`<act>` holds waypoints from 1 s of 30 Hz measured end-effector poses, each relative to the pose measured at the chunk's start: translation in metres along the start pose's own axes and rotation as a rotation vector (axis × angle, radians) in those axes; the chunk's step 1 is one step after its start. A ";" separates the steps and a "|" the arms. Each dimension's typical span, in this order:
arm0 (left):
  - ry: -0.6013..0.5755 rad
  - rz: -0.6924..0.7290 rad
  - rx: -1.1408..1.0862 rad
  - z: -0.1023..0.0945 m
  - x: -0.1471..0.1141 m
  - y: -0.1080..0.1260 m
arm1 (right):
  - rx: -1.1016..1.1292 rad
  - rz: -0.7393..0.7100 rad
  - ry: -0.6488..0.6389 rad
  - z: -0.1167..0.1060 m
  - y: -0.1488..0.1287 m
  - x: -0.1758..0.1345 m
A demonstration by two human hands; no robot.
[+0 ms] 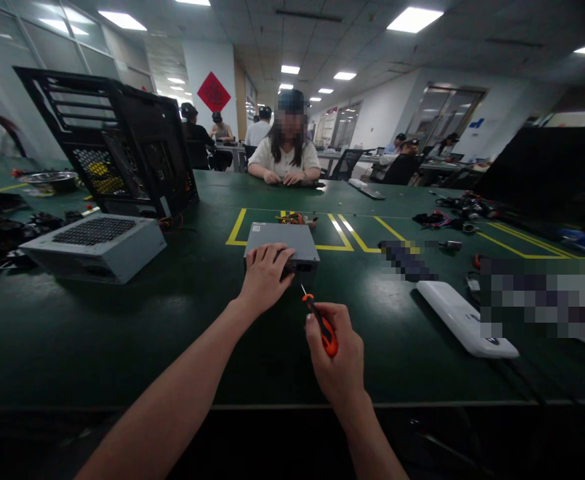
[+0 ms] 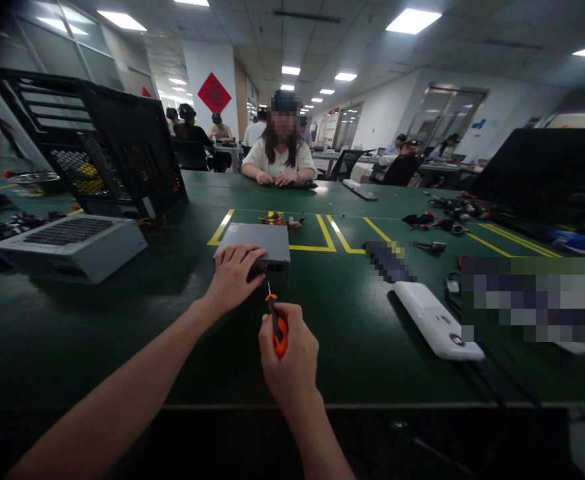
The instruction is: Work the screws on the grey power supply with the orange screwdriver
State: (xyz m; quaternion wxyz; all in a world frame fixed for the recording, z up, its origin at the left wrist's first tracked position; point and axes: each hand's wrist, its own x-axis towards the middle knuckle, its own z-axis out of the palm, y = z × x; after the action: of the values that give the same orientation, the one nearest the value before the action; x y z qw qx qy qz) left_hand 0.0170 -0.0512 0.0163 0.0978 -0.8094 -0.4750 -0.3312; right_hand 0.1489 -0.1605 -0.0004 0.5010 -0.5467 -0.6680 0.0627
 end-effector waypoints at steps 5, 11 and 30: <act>0.003 -0.003 0.012 0.000 -0.001 0.002 | -0.117 -0.186 -0.091 0.000 0.000 0.001; 0.015 -0.008 0.008 0.002 -0.001 0.002 | -0.006 -0.120 -0.034 -0.002 -0.002 0.002; 0.014 -0.189 -0.459 0.011 -0.011 0.035 | 0.430 0.118 0.097 -0.015 0.030 0.102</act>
State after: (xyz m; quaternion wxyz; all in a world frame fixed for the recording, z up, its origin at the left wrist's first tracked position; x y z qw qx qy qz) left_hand 0.0477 -0.0725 0.0065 -0.1167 -0.7601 -0.4602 -0.4437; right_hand 0.1905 -0.0744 0.0491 0.6330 -0.4677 -0.5814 0.2064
